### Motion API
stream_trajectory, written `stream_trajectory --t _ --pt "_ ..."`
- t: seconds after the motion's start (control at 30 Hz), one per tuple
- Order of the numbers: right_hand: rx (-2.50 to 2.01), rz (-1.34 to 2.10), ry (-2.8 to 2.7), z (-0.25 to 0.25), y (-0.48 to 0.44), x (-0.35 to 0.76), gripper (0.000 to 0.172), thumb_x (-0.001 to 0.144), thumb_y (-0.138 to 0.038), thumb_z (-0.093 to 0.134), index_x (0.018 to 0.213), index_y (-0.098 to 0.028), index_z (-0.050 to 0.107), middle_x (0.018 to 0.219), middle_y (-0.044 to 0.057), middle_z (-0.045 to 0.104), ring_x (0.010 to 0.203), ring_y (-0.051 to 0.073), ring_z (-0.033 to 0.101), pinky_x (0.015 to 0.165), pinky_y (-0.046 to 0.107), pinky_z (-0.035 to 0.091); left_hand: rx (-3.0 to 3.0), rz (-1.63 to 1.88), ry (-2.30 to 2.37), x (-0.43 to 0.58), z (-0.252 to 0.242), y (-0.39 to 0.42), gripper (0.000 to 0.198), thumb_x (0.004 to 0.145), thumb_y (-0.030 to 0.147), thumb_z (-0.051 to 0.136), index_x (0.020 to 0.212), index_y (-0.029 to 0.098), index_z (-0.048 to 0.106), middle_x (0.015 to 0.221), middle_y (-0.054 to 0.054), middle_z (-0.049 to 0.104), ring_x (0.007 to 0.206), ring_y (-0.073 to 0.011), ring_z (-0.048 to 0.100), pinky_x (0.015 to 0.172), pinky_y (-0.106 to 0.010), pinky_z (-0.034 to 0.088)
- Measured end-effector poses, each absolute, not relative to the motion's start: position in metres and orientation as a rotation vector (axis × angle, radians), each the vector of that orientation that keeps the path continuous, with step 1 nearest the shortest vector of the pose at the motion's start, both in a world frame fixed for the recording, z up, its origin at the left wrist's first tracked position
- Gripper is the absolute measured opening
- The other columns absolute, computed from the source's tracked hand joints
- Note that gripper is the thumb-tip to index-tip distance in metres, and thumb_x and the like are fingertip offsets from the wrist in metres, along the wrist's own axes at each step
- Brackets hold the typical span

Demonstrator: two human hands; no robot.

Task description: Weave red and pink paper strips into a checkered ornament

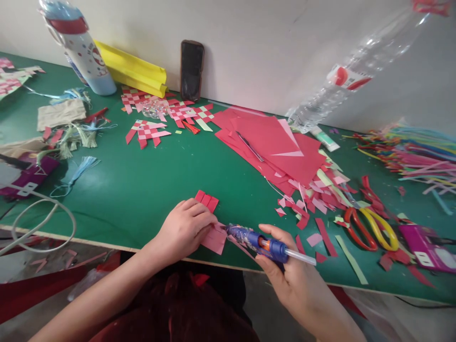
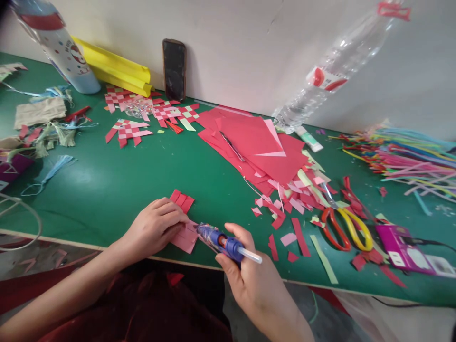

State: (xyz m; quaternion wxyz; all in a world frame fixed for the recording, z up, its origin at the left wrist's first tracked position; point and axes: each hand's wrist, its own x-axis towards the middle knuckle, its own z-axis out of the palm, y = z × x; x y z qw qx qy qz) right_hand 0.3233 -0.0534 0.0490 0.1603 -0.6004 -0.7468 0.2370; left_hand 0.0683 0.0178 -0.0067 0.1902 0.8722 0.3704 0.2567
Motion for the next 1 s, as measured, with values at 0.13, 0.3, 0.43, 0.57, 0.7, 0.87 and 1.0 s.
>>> stream_trajectory --t 0.13,0.3,0.43,0.57,0.7,0.87,1.0 --pt "-1.736 0.646 -2.138 0.0498 -0.0521 0.3213 0.043 0.094 -0.034 0.047 0.136 -0.025 0.041 0.116 0.011 0.07 0.098 0.026 0.072 0.069 0.033 0.061 2.449 0.749 1.05 0.0689 -0.006 0.017 0.021 0.097 0.02 0.046 0.099 0.021 0.067 0.093 -0.004 0.07 0.086 -0.0189 0.057 0.079 -0.035 0.043" --pt "-1.727 0.671 -2.16 0.0524 -0.052 0.3222 0.042 0.095 -0.034 0.045 0.135 -0.024 0.041 0.112 0.011 0.071 0.092 0.025 0.074 0.067 0.032 0.061 2.448 0.762 1.056 0.0698 -0.0049 0.0168 0.02 0.097 0.02 0.046 0.097 0.021 0.066 0.092 -0.003 0.07 0.085 -0.0191 0.056 0.079 -0.035 0.043" --pt "-1.721 0.678 -2.181 0.0552 -0.0525 0.3229 0.04 0.096 -0.036 0.043 0.134 -0.022 0.04 0.115 0.013 0.07 0.09 0.025 0.074 0.062 0.029 0.06 2.451 0.741 1.052 0.0693 -0.0051 0.0172 0.02 0.097 0.02 0.046 0.096 0.02 0.065 0.092 -0.004 0.07 0.086 -0.0192 0.056 0.078 -0.035 0.043" --pt "-1.723 0.666 -2.182 0.0573 -0.0512 0.3214 0.041 0.096 -0.037 0.044 0.134 -0.022 0.041 0.113 0.013 0.071 0.089 0.025 0.074 0.063 0.03 0.061 2.458 0.743 1.047 0.069 -0.0058 0.0173 0.02 0.097 0.021 0.046 0.097 0.02 0.066 0.091 -0.004 0.07 0.085 -0.019 0.056 0.079 -0.035 0.043" --pt "-1.71 0.641 -2.172 0.058 -0.0493 0.3206 0.039 0.095 -0.036 0.045 0.131 -0.022 0.044 0.11 0.012 0.071 0.089 0.025 0.074 0.064 0.031 0.061 2.465 0.746 1.054 0.069 -0.0065 0.0172 0.021 0.097 0.021 0.045 0.097 0.02 0.066 0.091 -0.005 0.069 0.085 -0.0191 0.057 0.079 -0.035 0.043" --pt "-1.693 0.607 -2.162 0.0547 -0.0495 0.3217 0.036 0.094 -0.037 0.047 0.128 -0.024 0.046 0.109 0.011 0.072 0.09 0.026 0.074 0.065 0.032 0.061 2.468 0.741 1.049 0.0693 -0.0047 0.0169 0.022 0.098 0.021 0.044 0.097 0.021 0.066 0.091 -0.005 0.069 0.084 -0.0189 0.057 0.078 -0.035 0.043" --pt "-1.681 0.671 -2.162 0.0522 -0.0516 0.3229 0.038 0.096 -0.036 0.045 0.132 -0.023 0.041 0.111 0.011 0.071 0.088 0.024 0.074 0.065 0.029 0.06 2.467 0.724 1.062 0.0695 -0.0037 0.0171 0.022 0.098 0.021 0.044 0.096 0.02 0.065 0.091 -0.004 0.069 0.084 -0.0186 0.057 0.079 -0.035 0.043"
